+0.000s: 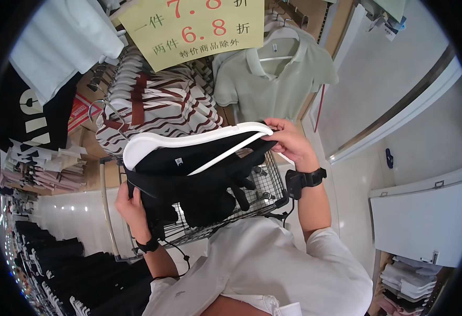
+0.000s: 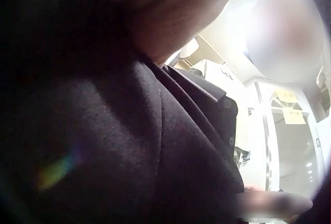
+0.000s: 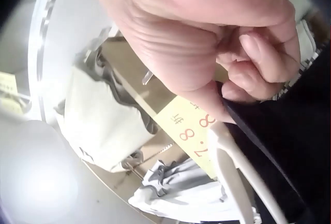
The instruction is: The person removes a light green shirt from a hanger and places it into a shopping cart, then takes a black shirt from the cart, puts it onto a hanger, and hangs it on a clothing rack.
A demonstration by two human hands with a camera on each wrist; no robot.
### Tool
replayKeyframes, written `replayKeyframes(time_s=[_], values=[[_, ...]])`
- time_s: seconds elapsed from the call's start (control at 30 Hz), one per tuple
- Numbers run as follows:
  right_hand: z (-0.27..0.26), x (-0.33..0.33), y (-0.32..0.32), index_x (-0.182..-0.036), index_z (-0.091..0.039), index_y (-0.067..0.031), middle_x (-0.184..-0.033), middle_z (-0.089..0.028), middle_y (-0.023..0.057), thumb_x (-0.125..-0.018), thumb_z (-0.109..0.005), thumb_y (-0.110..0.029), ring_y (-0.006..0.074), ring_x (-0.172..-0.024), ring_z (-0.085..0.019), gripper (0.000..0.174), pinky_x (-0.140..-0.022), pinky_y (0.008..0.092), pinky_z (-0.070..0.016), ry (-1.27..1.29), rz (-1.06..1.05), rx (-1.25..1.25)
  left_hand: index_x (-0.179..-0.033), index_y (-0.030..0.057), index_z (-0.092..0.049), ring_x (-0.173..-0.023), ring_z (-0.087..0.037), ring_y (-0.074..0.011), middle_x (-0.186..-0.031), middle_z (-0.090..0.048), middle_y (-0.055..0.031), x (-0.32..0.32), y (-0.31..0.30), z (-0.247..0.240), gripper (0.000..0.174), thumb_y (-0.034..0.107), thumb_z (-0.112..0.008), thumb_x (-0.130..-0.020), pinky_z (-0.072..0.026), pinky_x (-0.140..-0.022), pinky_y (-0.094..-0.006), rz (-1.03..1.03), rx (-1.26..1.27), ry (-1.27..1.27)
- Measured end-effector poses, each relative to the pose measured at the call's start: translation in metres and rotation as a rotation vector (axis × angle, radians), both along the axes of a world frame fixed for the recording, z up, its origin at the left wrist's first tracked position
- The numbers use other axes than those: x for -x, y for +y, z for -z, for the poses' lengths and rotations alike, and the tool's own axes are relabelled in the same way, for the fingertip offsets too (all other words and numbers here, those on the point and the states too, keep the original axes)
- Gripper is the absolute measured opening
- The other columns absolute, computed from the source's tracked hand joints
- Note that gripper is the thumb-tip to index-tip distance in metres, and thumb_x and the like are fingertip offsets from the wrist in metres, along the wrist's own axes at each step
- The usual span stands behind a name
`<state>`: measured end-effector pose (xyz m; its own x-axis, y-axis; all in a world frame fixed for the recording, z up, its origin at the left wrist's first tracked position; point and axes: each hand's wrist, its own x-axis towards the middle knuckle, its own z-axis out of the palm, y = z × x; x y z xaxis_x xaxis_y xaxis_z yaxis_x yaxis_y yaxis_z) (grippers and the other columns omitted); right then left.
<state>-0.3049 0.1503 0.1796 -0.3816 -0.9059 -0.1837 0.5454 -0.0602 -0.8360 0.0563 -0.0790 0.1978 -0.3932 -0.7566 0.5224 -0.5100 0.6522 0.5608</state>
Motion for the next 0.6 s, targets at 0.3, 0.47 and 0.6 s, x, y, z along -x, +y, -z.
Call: replayKeyframes(time_s=[0.3,0.47,0.6], values=[[-0.013,-0.01,-0.011,-0.102,-0.06,0.0024,-0.064,-0.05,-0.0038,-0.082,-0.062,0.003,0.0031,-0.046,-0.037,0.02,-0.042,0.0214,-0.0236,0.143,0.373,-0.132,-0.099,-0.0041,-0.062,-0.07,-0.056,-0.0361,-0.078,-0.055,-0.0174,0.004,-0.004,-0.002,0.03,-0.007,-0.069,-0.071,-0.0453,-0.062,-0.0386,0.073,0.247,-0.007],[0.003,0.002,-0.018,-0.103,-0.06,0.0022,-0.065,-0.052,-0.0035,-0.083,-0.063,0.002,0.0027,-0.047,-0.038,0.021,-0.042,0.0201,-0.0242,0.18,0.436,-0.058,-0.099,-0.0048,-0.062,-0.069,-0.056,-0.0355,-0.078,-0.055,-0.0171,0.003,-0.002,-0.001,0.03,-0.011,-0.066,-0.07,-0.0459,-0.062,-0.0362,0.105,0.168,0.071],[-0.007,-0.001,-0.011,-0.101,-0.06,-0.0017,-0.065,-0.054,-0.0029,-0.086,-0.062,-0.002,0.0035,-0.048,-0.04,0.016,-0.045,0.0196,-0.0297,-0.085,0.276,0.139,-0.101,-0.0036,-0.063,-0.068,-0.056,-0.0348,-0.078,-0.056,-0.0167,0.008,-0.001,0.001,0.031,-0.008,-0.068,-0.071,-0.0461,-0.061,-0.0368,0.102,0.226,-0.018]])
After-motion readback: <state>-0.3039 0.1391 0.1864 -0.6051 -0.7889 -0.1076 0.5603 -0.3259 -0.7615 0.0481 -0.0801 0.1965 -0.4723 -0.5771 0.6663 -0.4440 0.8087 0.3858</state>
